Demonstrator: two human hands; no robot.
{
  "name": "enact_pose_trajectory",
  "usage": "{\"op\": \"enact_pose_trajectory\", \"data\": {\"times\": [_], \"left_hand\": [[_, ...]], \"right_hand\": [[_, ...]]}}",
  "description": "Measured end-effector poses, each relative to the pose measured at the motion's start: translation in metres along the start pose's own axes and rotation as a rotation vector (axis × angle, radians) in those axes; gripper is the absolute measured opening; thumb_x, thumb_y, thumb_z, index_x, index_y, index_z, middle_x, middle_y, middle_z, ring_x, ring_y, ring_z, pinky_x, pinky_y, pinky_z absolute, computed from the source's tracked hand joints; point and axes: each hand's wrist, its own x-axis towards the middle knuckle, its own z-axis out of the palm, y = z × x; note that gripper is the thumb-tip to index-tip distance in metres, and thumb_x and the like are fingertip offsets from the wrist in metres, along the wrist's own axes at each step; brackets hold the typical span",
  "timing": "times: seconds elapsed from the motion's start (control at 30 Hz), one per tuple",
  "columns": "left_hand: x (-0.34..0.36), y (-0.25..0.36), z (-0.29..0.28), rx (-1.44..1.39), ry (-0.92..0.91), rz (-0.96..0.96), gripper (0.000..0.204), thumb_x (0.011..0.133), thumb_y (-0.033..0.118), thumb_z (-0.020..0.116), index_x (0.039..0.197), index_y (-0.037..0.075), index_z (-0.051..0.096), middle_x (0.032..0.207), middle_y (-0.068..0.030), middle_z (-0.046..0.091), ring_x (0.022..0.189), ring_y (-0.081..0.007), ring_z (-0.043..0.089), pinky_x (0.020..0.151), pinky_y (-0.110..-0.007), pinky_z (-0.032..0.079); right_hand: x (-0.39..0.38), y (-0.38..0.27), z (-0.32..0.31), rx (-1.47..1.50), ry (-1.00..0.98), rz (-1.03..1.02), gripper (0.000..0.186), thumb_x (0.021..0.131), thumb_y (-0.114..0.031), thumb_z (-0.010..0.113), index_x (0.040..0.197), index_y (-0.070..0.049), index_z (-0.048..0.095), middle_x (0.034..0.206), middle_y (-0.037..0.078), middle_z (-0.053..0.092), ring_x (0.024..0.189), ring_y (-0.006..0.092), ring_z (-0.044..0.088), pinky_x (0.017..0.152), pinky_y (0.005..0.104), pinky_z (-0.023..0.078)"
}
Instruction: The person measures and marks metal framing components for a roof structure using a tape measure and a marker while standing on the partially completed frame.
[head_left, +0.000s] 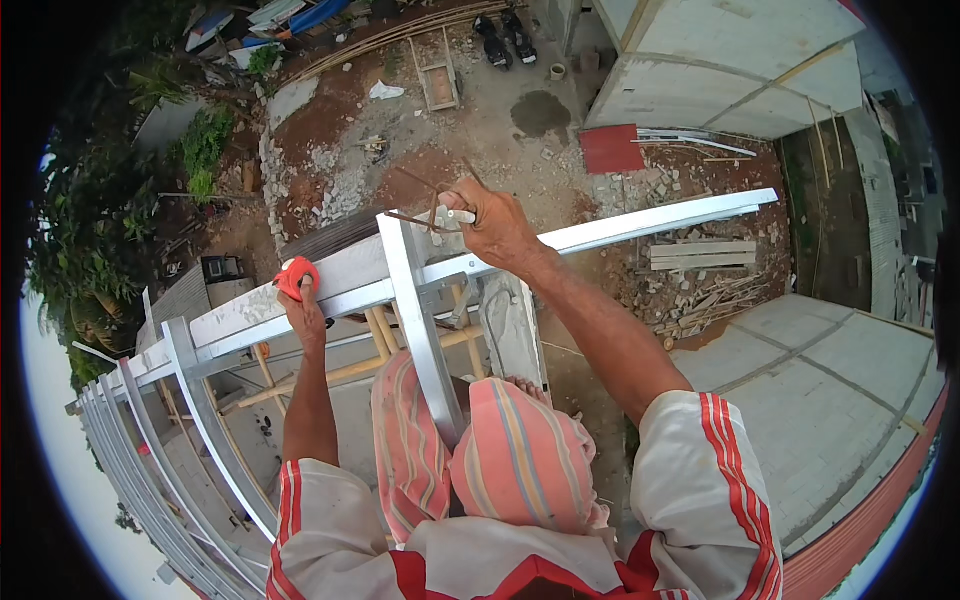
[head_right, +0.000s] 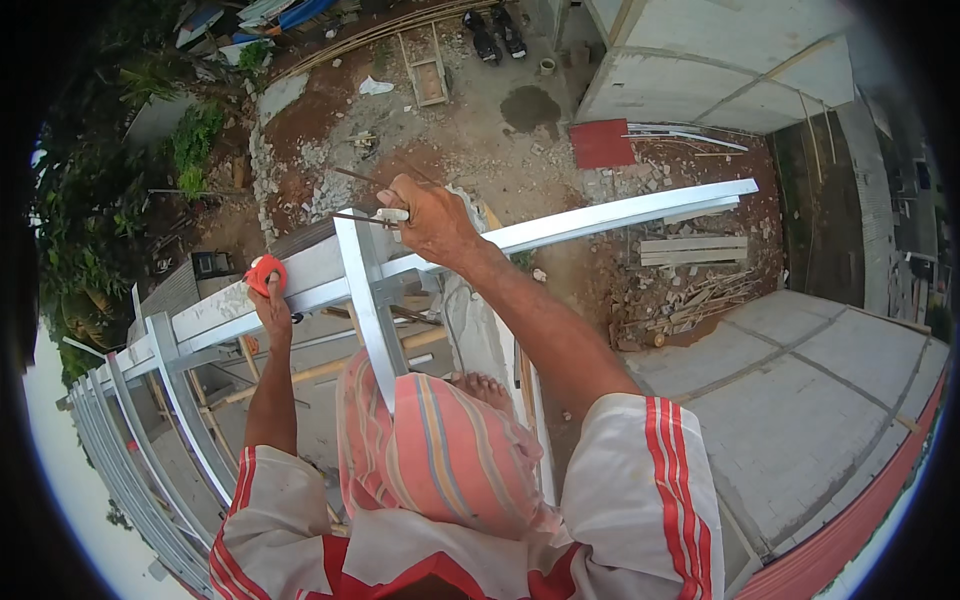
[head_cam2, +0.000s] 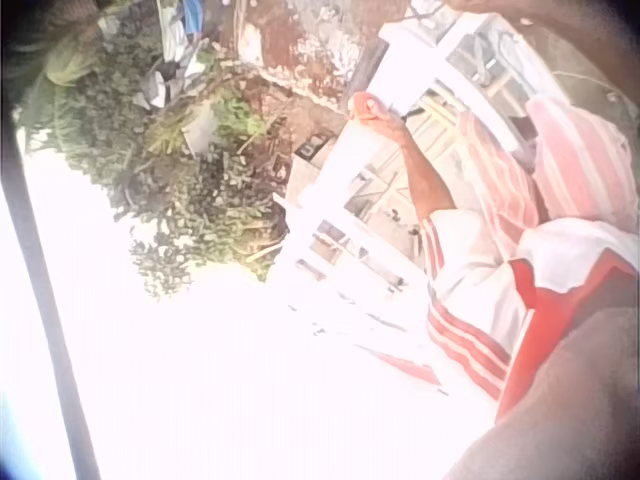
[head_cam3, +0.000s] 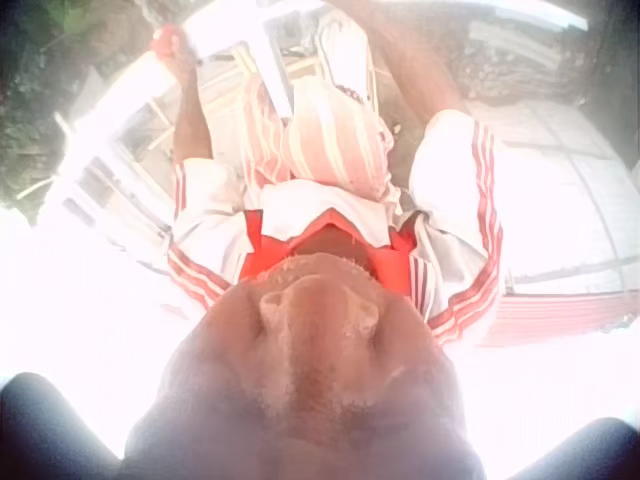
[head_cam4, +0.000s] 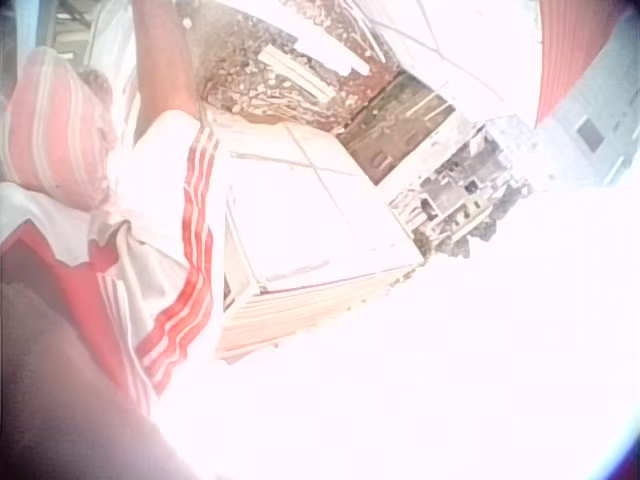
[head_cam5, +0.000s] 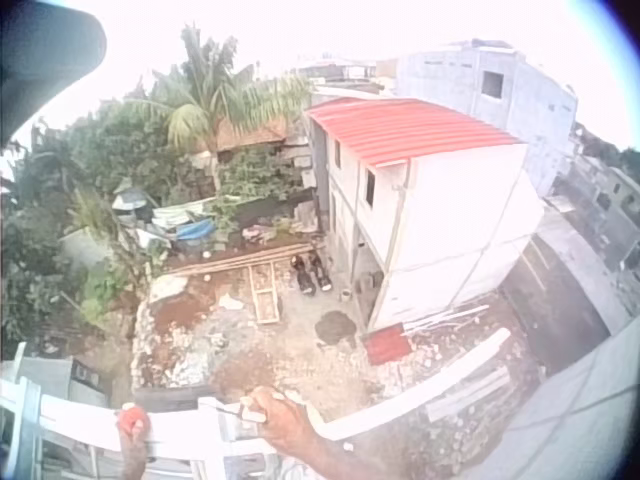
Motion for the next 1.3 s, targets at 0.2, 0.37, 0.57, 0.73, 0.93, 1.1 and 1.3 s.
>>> {"op": "enact_pose_trajectory", "data": {"times": [0.2, 0.37, 0.57, 0.73, 0.93, 1.1, 1.3], "left_hand": [[-0.002, -0.004, -0.004, 0.022, -0.008, -0.07, 0.052, 0.086, 0.042, 0.063, 0.112, 0.0, 0.046, 0.097, -0.0188, 0.061, 0.088, -0.0312, 0.06, 0.081, -0.037, 0.046], [-0.005, -0.014, -0.014, 0.043, 0.018, -0.096, 0.054, 0.085, 0.043, 0.064, 0.112, 0.001, 0.046, 0.096, -0.0172, 0.062, 0.087, -0.0319, 0.061, 0.08, -0.038, 0.047], [0.001, -0.007, -0.007, 0.165, -0.015, -0.127, 0.058, 0.083, 0.047, 0.065, 0.11, 0.0, 0.044, 0.092, -0.0228, 0.063, 0.086, -0.0401, 0.063, 0.077, -0.044, 0.048], [-0.004, -0.01, -0.012, 0.071, -0.018, -0.117, 0.056, 0.083, 0.046, 0.065, 0.109, 0.0, 0.044, 0.092, -0.0216, 0.063, 0.085, -0.0386, 0.063, 0.078, -0.042, 0.048], [0.004, -0.012, -0.005, 0.126, -0.004, -0.135, 0.053, 0.083, 0.044, 0.066, 0.106, 0.001, 0.045, 0.093, -0.0209, 0.063, 0.085, -0.0373, 0.063, 0.079, -0.039, 0.048], [0.002, -0.026, -0.009, 0.054, -0.024, -0.095, 0.053, 0.084, 0.044, 0.066, 0.107, 0.001, 0.046, 0.092, -0.0165, 0.062, 0.085, -0.0303, 0.061, 0.079, -0.036, 0.047], [0.003, -0.021, -0.007, 0.089, -0.037, -0.119, 0.051, 0.085, 0.043, 0.065, 0.107, 0.002, 0.047, 0.092, -0.012, 0.061, 0.084, -0.0229, 0.06, 0.078, -0.032, 0.047]], "right_hand": [[-0.001, -0.006, -0.002, -0.015, -0.001, 0.13, 0.017, 0.096, -0.021, 0.054, 0.095, -0.004, 0.053, 0.077, 0.016, 0.059, 0.065, 0.0171, 0.052, 0.063, 0.0307, 0.044], [-0.002, 0.001, 0.014, 0.005, 0.126, -0.043, 0.023, 0.096, -0.025, 0.054, 0.086, -0.005, 0.048, 0.064, 0.017, 0.054, 0.056, 0.0368, 0.046, 0.055, 0.0359, 0.043], [-0.002, 0.002, 0.006, 0.036, 0.148, -0.058, 0.023, 0.098, -0.024, 0.053, 0.086, -0.004, 0.049, 0.065, 0.01, 0.047, 0.062, 0.0147, 0.041, 0.059, 0.0293, 0.042], [0.001, -0.001, 0.013, 0.022, 0.149, -0.023, 0.029, 0.1, -0.027, 0.05, 0.085, -0.002, 0.053, 0.07, 0.001, 0.049, 0.067, 0.0094, 0.041, 0.063, 0.0253, 0.039], [0.0, 0.0, 0.004, 0.037, 0.14, 0.023, 0.027, 0.098, -0.026, 0.053, 0.085, -0.003, 0.051, 0.068, 0.004, 0.047, 0.066, 0.0107, 0.04, 0.06, 0.0272, 0.04], [0.0, 0.0, 0.008, 0.022, 0.148, -0.041, 0.027, 0.097, -0.026, 0.055, 0.084, -0.003, 0.048, 0.066, 0.009, 0.045, 0.065, 0.0124, 0.039, 0.06, 0.0294, 0.041], [-0.003, -0.001, 0.008, 0.023, 0.169, -0.028, 0.032, 0.099, -0.03, 0.051, 0.084, -0.002, 0.053, 0.068, -0.001, 0.046, 0.066, 0.0079, 0.039, 0.059, 0.0255, 0.038]]}}
